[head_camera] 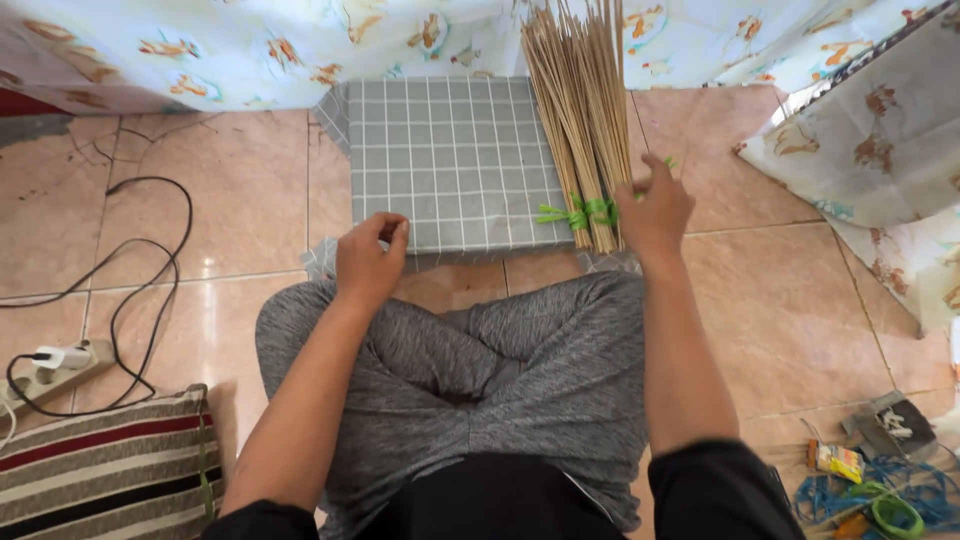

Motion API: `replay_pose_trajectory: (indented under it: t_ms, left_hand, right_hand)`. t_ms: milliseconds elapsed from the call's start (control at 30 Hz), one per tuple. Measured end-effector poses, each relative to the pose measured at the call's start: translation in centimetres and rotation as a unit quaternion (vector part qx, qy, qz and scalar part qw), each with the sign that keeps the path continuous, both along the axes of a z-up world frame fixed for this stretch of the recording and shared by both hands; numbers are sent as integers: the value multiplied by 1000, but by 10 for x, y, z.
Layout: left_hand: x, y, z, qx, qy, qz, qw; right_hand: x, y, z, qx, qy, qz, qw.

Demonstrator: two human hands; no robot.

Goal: Bundling bamboo sticks together and tying them securely with green plastic strips.

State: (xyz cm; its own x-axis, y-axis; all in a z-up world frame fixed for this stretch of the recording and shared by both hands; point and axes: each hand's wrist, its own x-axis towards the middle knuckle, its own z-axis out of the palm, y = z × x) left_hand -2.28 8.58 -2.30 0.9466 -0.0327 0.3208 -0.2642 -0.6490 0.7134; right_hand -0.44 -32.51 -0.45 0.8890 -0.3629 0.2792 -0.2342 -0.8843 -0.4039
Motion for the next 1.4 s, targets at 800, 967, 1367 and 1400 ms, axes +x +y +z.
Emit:
replay_pose_trajectory:
  t_ms: [800,967,1367,1400]
  left_hand:
    - [57,87,24,533,-111,-168,822]
    - [80,125,-5,439,16,-20,898]
    - [74,157,-36,485,-59,25,872]
    - [61,152,-34,479,-216,11,851]
  right_hand:
    - [-170,47,-27,260,-204,-1,944]
    - [-170,51,-27,252,-217,5,943]
    - [-168,47,-36,130,-204,30,970]
    - [-169,46,-35,130,-203,43,970]
